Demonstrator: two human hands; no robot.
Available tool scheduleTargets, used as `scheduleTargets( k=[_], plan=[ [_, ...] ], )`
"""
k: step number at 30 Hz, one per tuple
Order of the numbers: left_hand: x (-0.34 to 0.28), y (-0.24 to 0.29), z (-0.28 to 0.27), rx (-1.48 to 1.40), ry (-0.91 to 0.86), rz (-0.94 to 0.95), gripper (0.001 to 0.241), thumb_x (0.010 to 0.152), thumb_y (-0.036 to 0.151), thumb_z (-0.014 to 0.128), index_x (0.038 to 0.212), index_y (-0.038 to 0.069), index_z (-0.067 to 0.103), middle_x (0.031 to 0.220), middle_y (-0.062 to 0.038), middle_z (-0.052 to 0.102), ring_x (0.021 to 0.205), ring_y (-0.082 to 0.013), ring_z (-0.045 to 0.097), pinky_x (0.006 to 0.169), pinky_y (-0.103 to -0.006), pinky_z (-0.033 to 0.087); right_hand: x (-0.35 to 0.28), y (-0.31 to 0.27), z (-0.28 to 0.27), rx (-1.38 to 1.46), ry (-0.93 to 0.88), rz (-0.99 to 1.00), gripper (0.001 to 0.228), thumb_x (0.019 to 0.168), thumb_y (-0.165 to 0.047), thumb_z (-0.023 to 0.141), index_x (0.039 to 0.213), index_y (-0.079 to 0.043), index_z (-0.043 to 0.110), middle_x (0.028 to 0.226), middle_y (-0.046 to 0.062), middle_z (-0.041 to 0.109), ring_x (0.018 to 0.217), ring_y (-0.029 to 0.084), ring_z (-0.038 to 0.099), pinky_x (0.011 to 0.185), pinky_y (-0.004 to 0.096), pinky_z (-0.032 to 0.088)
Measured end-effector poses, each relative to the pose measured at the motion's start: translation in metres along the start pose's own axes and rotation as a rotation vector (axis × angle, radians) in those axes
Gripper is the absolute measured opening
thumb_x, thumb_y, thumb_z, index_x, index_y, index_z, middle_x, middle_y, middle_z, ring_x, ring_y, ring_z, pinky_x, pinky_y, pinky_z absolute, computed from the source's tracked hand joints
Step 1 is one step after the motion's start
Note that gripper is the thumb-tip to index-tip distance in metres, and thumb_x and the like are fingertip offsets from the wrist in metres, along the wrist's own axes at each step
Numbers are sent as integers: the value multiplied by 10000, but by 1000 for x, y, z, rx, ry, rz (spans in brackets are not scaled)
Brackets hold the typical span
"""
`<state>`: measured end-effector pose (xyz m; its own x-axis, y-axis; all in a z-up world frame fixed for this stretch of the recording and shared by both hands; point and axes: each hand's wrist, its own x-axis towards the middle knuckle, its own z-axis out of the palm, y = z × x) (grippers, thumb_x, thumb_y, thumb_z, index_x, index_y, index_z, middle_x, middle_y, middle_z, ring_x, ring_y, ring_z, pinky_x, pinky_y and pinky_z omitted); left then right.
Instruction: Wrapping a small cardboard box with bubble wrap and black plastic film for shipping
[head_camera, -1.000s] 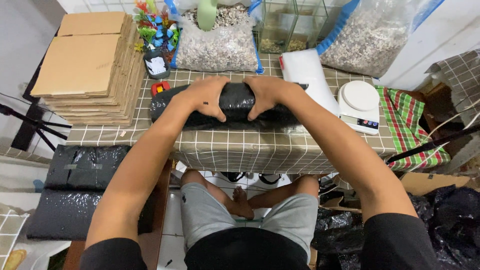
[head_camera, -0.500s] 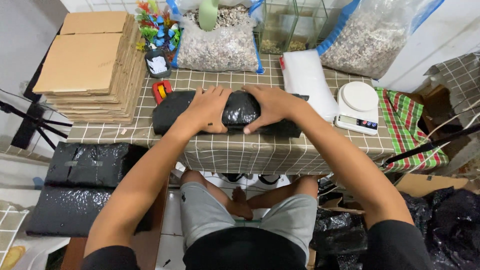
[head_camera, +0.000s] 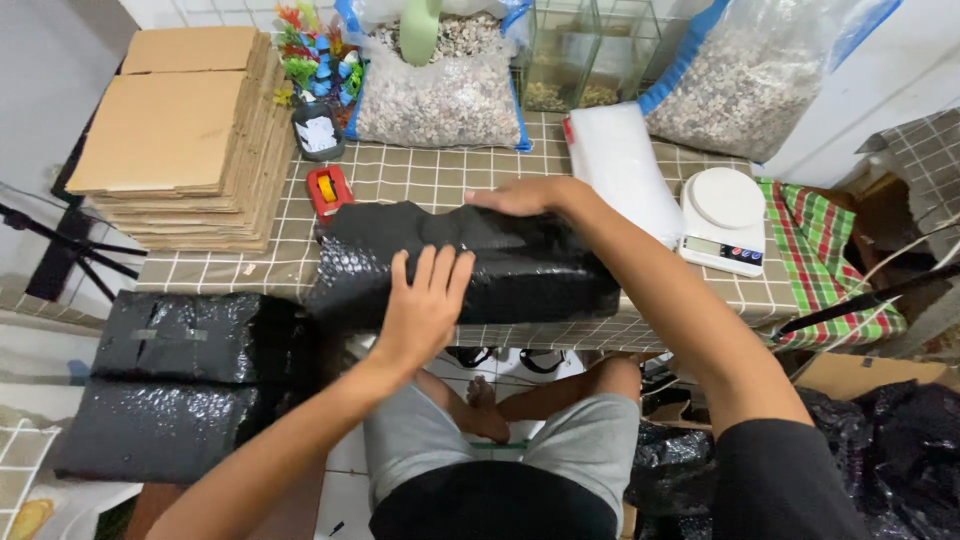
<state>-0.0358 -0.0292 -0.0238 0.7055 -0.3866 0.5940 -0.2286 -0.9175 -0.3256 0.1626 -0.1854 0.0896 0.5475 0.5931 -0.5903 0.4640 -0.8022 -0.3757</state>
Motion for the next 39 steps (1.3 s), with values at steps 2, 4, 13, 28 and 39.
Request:
scheduleTargets(
  k=[2,4,13,28,39],
  plan=[
    [-14,7,11,15,72,-12,573,839,177,622,1399,88,537,1260,-166,579,1196,-339,567,1056,-590,384,5,-15,13,48,-33,-6,1034,889,-827,252,1461,-15,541,1527,244,479,1465,380,401,1273,488,234],
    [-21,12,18,27,150,-28,449,932,136,520,1376,98,573,1266,-174,593,1206,-347,579,1055,-595,391,-14,-38,20,90,-64,-7,1050,866,-846,286,1462,-21,544,1530,225,485,1467,358,408,1275,472,233],
    [-3,7,20,75,365,-80,319,1027,122,496,1321,130,619,1214,-141,645,1157,-316,632,1026,-575,442,5,-14,9,150,-150,-46,1061,819,-883,413,1550,-115,440,1595,141,444,1503,277,381,1241,458,285],
    [5,-8,73,10,122,42,1262,458,621,882,1527,122,430,1456,-219,517,1338,-393,509,1116,-690,314,68,41,17,-52,278,-119,747,759,-781,709,888,-48,770,895,220,747,967,408,724,840,486,552],
    [65,-65,-4,-458,-215,-83,1017,762,599,730,1561,98,350,1514,-193,436,1466,-380,324,1148,-615,212,19,20,61,-310,758,-404,594,876,-684,683,926,-101,784,864,92,773,806,326,758,685,447,593]
  ],
)
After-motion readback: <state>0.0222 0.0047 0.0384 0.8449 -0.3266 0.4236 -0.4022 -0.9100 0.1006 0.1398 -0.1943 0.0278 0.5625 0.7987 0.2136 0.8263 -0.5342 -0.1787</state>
